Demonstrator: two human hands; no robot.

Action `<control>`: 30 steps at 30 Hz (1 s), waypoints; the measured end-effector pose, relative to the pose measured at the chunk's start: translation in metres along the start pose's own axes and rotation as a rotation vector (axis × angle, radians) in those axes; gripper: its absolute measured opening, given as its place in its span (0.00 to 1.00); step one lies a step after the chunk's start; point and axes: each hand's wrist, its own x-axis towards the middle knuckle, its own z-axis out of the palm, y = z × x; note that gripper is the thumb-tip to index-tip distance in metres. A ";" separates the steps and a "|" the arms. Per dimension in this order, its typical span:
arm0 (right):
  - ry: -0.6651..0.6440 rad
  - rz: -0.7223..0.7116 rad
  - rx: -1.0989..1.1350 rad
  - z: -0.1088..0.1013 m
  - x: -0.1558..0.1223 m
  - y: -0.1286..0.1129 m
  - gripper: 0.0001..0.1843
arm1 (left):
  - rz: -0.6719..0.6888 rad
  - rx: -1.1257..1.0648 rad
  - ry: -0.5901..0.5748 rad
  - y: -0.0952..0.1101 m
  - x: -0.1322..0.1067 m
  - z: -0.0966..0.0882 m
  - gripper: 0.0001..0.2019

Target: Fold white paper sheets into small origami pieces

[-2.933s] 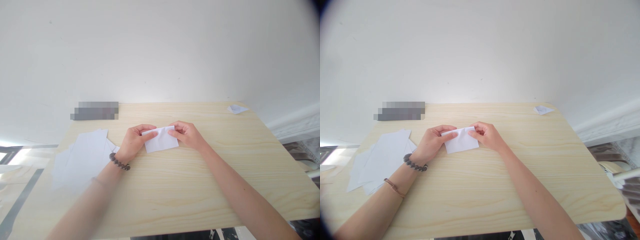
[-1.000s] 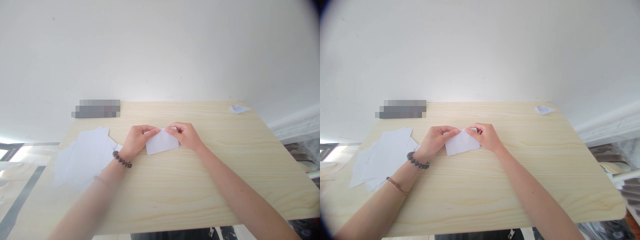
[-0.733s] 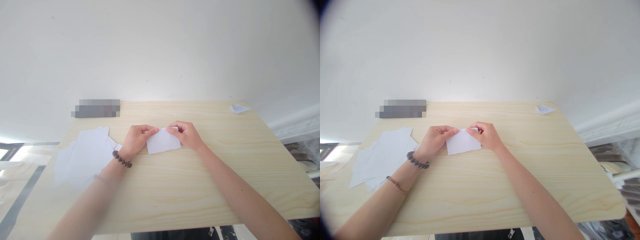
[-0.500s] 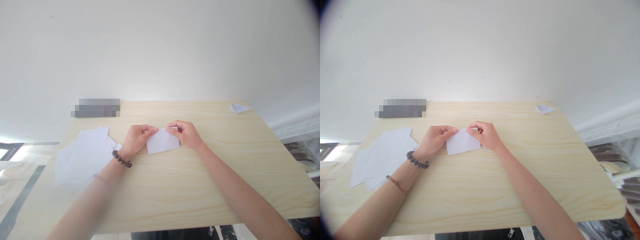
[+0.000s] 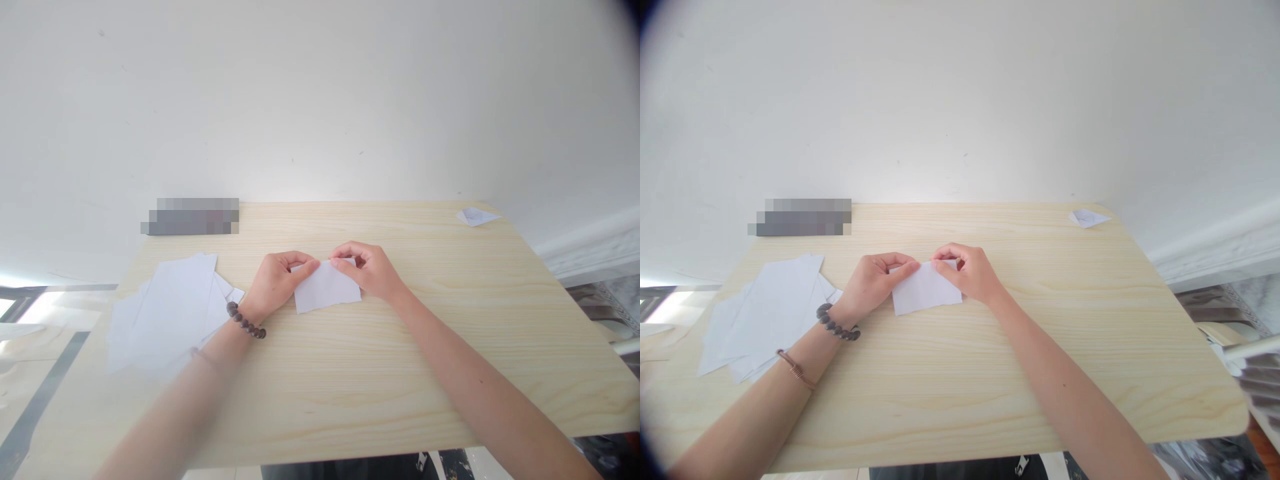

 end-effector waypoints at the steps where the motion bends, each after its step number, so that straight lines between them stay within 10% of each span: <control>1: -0.007 -0.012 -0.005 0.001 -0.001 -0.002 0.09 | 0.011 0.017 -0.008 0.000 0.000 0.000 0.18; 30: -0.208 0.038 -0.006 -0.013 -0.003 -0.001 0.07 | -0.002 0.058 0.007 -0.002 -0.001 -0.006 0.17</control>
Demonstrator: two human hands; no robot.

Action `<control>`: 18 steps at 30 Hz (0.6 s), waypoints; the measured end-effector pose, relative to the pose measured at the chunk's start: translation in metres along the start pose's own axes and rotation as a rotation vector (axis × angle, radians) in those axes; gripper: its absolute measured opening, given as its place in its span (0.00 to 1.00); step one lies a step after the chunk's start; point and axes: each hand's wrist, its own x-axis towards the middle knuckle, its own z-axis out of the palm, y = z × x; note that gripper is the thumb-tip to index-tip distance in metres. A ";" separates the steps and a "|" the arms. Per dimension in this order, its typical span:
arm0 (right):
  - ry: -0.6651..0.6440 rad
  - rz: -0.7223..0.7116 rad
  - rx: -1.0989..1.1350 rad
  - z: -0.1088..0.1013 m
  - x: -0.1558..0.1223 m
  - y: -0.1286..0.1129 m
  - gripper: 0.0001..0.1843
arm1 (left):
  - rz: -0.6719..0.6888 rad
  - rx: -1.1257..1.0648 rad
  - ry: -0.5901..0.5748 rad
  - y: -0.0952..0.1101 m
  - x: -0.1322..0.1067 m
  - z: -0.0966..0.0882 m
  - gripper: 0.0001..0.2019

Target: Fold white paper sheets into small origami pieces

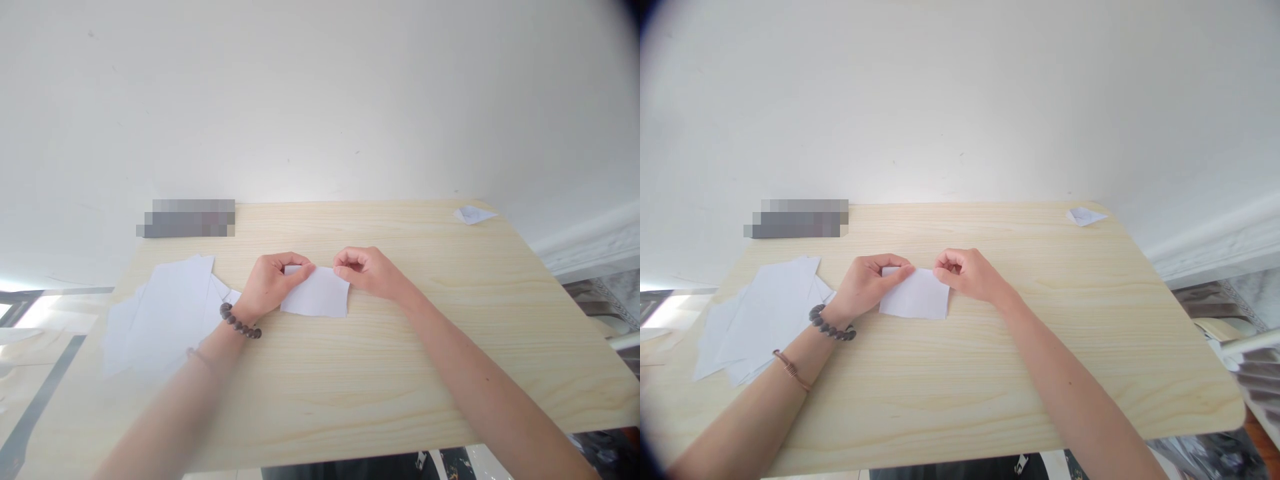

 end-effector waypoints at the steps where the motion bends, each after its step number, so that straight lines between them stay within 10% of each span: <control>1: -0.005 0.005 -0.009 -0.002 0.000 0.001 0.07 | -0.013 -0.008 0.010 0.000 0.000 0.000 0.17; 11: 0.041 0.020 0.175 -0.023 -0.002 0.013 0.07 | -0.083 -0.107 0.167 -0.003 0.003 -0.009 0.17; 18: 0.105 -0.039 0.027 -0.004 -0.001 0.004 0.13 | 0.035 0.005 0.048 0.000 -0.001 0.003 0.16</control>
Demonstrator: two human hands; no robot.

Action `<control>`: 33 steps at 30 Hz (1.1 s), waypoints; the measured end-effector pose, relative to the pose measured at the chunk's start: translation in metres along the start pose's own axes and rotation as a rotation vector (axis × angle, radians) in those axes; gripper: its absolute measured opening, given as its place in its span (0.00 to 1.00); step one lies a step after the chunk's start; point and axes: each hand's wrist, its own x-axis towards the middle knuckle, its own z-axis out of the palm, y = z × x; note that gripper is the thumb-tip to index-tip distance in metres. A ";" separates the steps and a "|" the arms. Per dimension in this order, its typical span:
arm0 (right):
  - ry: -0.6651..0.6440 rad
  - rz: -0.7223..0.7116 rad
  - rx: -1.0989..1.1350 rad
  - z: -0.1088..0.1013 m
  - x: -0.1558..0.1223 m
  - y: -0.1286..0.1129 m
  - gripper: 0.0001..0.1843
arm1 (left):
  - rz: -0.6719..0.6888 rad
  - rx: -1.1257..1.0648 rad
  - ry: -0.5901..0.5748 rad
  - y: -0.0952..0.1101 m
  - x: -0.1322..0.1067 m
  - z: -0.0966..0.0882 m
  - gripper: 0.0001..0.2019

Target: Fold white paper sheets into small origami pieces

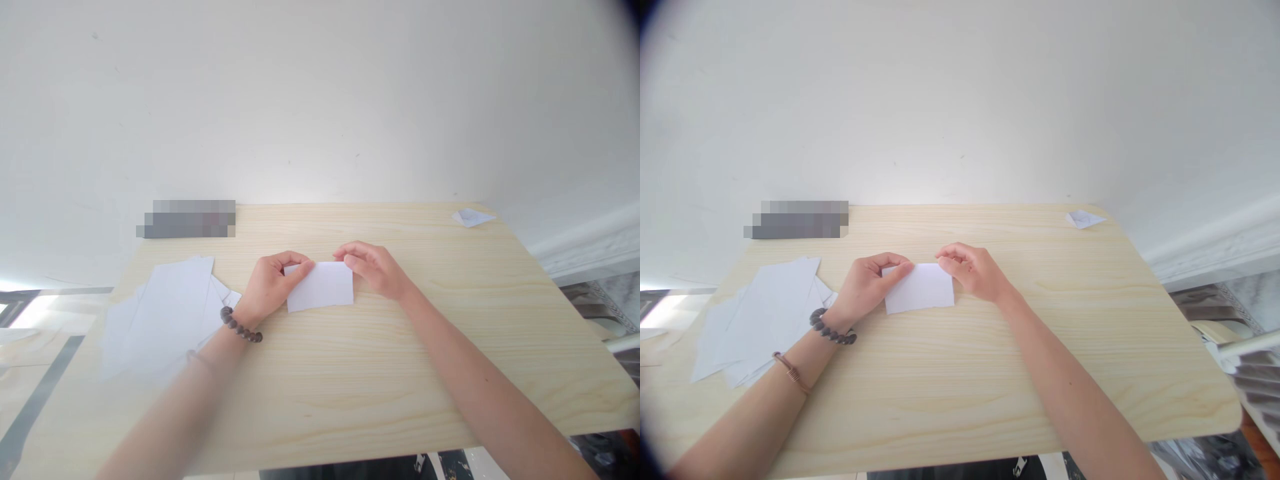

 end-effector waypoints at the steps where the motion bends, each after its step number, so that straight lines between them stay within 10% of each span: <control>1: -0.002 -0.016 -0.050 0.004 0.000 -0.001 0.14 | 0.006 0.009 -0.007 0.001 -0.001 0.002 0.16; 14: 0.097 -0.285 -0.274 0.021 -0.003 -0.004 0.10 | 0.026 0.021 -0.054 0.006 -0.005 0.005 0.12; 33: 0.164 -0.062 -0.227 -0.025 -0.001 0.012 0.14 | -0.104 0.026 -0.137 -0.004 0.002 -0.008 0.13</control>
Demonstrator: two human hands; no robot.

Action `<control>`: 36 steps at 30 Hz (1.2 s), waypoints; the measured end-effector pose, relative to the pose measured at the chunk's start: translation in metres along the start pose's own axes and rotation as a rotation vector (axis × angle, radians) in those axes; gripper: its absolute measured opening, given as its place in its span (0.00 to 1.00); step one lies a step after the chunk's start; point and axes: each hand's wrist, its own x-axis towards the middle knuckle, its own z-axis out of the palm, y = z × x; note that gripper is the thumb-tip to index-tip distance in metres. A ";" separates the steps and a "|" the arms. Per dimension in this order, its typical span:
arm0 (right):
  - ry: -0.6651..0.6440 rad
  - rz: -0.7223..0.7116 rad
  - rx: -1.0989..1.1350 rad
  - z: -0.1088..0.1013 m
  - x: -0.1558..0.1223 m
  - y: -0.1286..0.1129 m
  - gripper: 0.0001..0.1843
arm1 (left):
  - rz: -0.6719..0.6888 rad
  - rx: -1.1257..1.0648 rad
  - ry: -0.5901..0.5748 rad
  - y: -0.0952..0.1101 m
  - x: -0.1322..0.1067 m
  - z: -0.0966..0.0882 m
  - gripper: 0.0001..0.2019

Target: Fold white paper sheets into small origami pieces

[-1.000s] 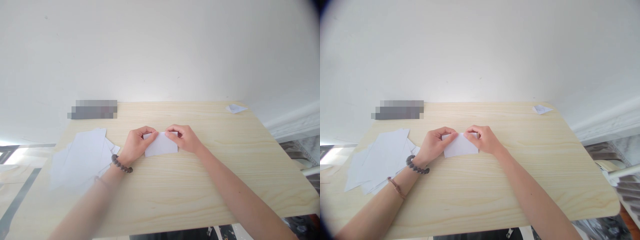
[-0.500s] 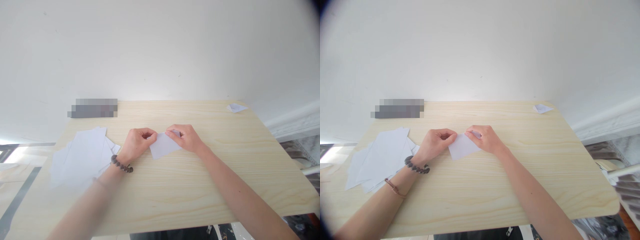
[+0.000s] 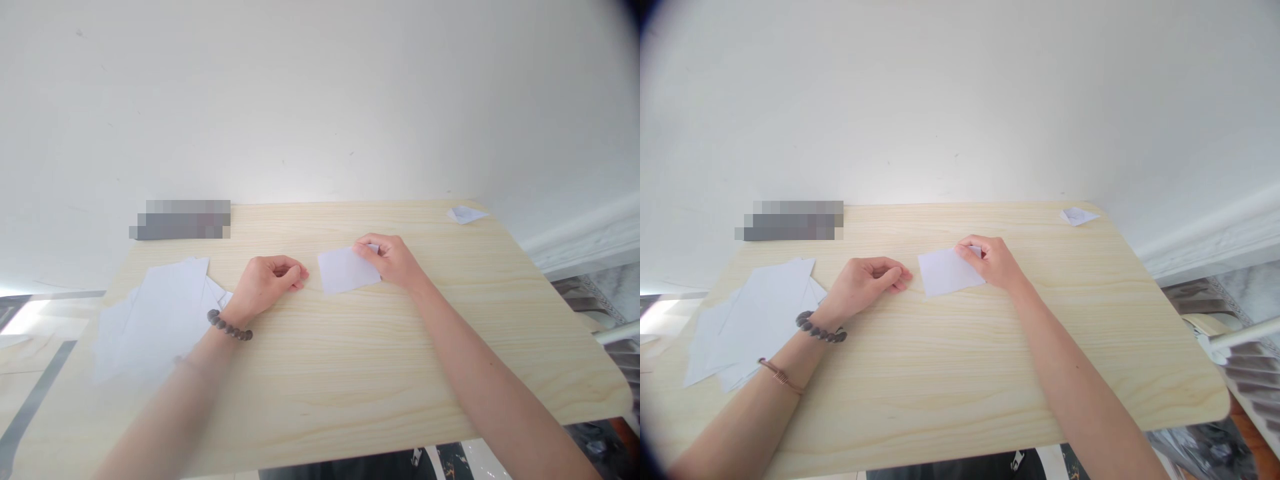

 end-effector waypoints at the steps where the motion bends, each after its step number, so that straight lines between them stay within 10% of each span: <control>1: -0.034 -0.009 0.009 0.002 0.000 -0.001 0.14 | 0.009 -0.041 0.004 0.000 0.000 0.001 0.15; 10: -0.094 -0.103 -0.016 0.033 -0.004 -0.020 0.11 | 0.191 0.070 -0.018 0.005 -0.001 0.010 0.16; 27: -0.132 0.197 0.152 0.004 -0.001 -0.001 0.12 | 0.134 0.200 0.087 -0.002 0.001 -0.003 0.19; 36: -0.163 0.020 0.021 0.029 -0.005 -0.017 0.17 | 0.139 0.148 0.060 0.003 -0.002 0.003 0.17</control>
